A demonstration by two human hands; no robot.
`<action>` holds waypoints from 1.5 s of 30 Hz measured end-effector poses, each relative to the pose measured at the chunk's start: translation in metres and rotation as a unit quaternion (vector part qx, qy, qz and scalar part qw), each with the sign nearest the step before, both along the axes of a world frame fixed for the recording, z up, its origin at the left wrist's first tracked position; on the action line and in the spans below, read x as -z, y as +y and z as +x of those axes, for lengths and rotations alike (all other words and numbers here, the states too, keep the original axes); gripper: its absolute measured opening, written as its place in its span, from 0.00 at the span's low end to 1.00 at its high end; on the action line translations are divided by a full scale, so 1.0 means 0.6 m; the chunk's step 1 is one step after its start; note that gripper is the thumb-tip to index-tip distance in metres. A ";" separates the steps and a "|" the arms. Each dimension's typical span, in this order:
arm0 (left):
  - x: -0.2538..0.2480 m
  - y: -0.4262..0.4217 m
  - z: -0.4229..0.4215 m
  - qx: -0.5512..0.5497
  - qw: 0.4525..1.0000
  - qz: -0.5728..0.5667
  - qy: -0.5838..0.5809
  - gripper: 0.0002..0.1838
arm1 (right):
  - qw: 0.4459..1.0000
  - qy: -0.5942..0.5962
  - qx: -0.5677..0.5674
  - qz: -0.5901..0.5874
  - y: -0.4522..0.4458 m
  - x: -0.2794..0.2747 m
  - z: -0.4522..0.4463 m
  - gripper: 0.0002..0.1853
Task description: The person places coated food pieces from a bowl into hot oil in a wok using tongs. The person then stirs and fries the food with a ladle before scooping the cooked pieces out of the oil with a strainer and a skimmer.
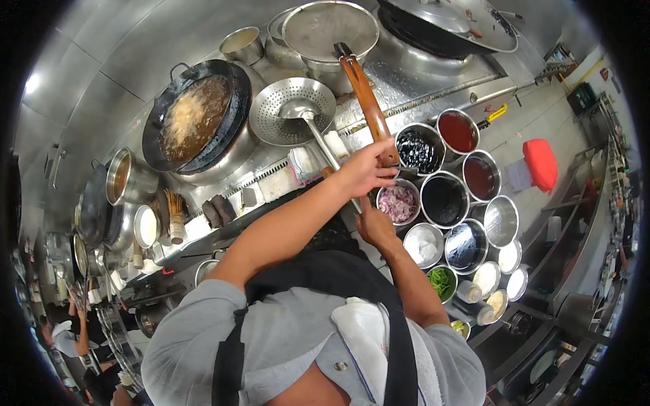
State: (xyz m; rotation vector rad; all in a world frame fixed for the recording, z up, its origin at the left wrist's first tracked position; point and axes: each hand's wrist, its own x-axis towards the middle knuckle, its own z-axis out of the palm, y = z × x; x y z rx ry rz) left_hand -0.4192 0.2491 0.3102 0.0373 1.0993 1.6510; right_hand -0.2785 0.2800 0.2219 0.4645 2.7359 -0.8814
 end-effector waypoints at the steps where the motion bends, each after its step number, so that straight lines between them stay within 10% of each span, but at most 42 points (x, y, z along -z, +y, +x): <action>1: 0.001 0.012 -0.004 -0.002 0.998 0.040 -0.037 0.35 | 1.000 0.003 -0.004 -0.004 0.003 -0.002 -0.002 0.35; 8: -0.067 0.023 -0.086 -0.196 0.948 0.207 -0.140 0.15 | 0.998 0.046 -0.025 -0.044 0.021 0.002 -0.003 0.36; 15: -0.169 -0.247 -0.164 -0.224 0.946 0.198 0.124 0.12 | 0.952 0.095 0.050 -0.288 0.018 -0.024 0.014 0.31; 22: -0.229 -0.674 -0.151 -0.353 0.827 -0.189 0.395 0.30 | 0.922 0.152 0.077 -0.347 0.005 -0.174 -0.074 0.29; 28: -0.234 -0.855 -0.142 -0.320 0.728 -0.437 0.419 0.25 | 0.942 0.121 -0.074 -0.303 -0.093 -0.320 -0.341 0.21; 35: -0.110 -0.884 -0.220 -0.328 0.839 -0.294 0.319 0.20 | 0.921 0.003 -0.106 -0.375 -0.311 -0.252 -0.571 0.10; 45: -0.062 -0.817 -0.222 -0.347 0.909 -0.091 0.214 0.15 | 0.902 -0.001 -0.067 -0.426 -0.298 -0.213 -0.498 0.16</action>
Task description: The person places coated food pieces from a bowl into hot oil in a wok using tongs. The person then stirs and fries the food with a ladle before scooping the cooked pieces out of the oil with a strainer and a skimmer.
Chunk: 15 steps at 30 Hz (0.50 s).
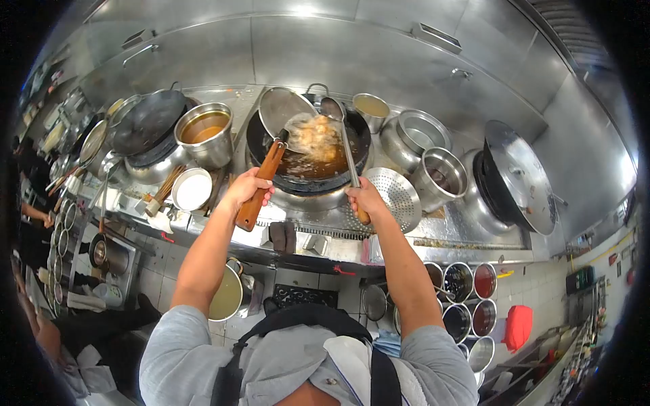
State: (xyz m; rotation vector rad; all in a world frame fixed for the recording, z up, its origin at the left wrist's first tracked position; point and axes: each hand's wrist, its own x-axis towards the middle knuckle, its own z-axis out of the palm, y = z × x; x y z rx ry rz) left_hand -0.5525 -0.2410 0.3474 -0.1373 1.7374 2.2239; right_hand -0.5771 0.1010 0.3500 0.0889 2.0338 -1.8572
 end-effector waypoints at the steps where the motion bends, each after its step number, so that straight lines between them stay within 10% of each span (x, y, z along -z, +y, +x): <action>1: 0.000 0.010 0.009 0.000 1.000 0.007 0.005 0.15 | 1.000 0.002 -0.002 0.003 0.012 -0.004 0.014 0.15; 15: -0.036 0.100 0.112 -0.007 0.998 0.062 0.014 0.15 | 0.998 0.055 0.018 0.029 0.086 -0.021 0.142 0.26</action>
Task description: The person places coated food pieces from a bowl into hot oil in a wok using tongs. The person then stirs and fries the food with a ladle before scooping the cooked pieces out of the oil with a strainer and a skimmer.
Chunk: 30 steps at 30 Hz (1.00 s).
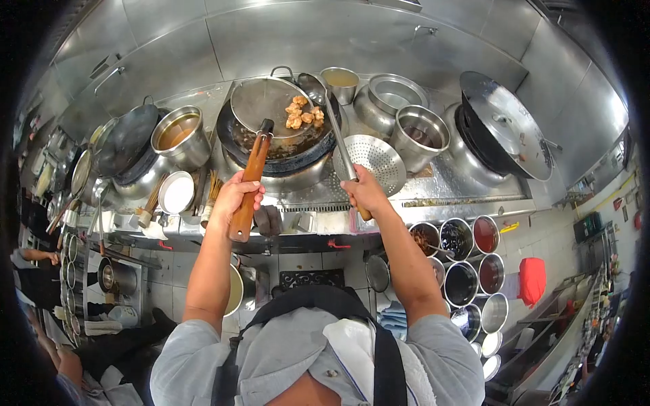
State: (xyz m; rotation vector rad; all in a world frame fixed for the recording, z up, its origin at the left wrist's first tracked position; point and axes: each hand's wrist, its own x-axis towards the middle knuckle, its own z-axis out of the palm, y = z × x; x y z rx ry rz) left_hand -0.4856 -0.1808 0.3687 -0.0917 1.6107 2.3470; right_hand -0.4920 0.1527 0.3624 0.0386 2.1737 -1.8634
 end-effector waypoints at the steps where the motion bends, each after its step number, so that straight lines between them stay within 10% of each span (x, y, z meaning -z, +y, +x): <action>1: -0.001 0.003 0.004 -0.001 1.000 -0.001 -0.002 0.15 | 1.000 -0.009 0.008 0.002 0.002 -0.004 0.010 0.28; 30: -0.008 0.014 0.076 0.003 0.999 0.041 -0.022 0.20 | 0.996 -0.034 -0.077 -0.043 -0.070 0.021 0.032 0.32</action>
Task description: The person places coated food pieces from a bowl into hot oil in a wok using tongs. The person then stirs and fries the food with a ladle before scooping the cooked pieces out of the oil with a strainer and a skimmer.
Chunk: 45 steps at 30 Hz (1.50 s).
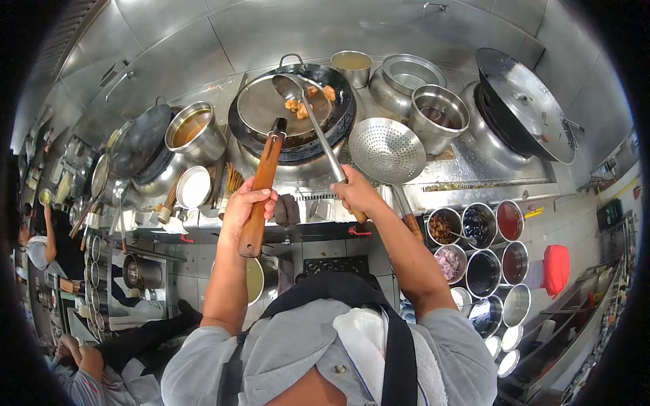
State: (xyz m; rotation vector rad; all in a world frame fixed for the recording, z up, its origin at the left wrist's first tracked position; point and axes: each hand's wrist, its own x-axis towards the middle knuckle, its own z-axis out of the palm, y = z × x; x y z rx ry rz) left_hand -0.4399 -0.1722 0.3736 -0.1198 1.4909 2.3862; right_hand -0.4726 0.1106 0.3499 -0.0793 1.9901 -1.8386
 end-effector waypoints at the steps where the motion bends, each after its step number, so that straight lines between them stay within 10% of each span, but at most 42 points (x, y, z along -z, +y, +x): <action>1: 0.001 0.000 -0.002 0.001 1.000 0.018 0.000 0.21 | 1.000 0.011 0.008 0.003 0.000 -0.002 0.005 0.31; 12: -0.017 -0.005 0.010 -0.042 0.999 0.007 0.000 0.20 | 0.984 0.131 0.056 0.108 0.077 -0.013 0.137 0.33; 13: -0.020 -0.009 0.012 -0.045 0.999 0.003 -0.002 0.21 | 0.943 0.266 0.050 0.192 0.107 -0.012 0.142 0.34; 20: -0.022 -0.011 0.014 -0.007 0.999 -0.025 0.019 0.21 | 0.763 0.236 -0.064 0.599 0.158 -0.148 0.128 0.37; 23: -0.027 0.007 0.018 -0.009 0.998 -0.051 0.026 0.23 | 0.758 0.307 -0.059 0.572 0.138 -0.066 0.073 0.37; 27: -0.024 -0.005 0.021 -0.013 0.999 -0.041 0.021 0.23 | 0.992 -0.011 -0.046 0.119 0.101 -0.074 0.073 0.37; 30: -0.029 -0.011 0.024 -0.001 1.000 -0.013 0.006 0.23 | 0.988 -0.118 -0.030 -0.099 0.087 -0.061 0.073 0.34; 33: -0.034 -0.009 0.024 0.001 1.000 -0.004 0.006 0.22 | 0.994 0.032 -0.031 0.098 0.068 -0.058 0.090 0.35; 45: -0.027 -0.015 0.039 -0.008 1.000 -0.020 -0.002 0.20 | 0.995 0.063 0.022 0.069 0.092 -0.123 0.161 0.35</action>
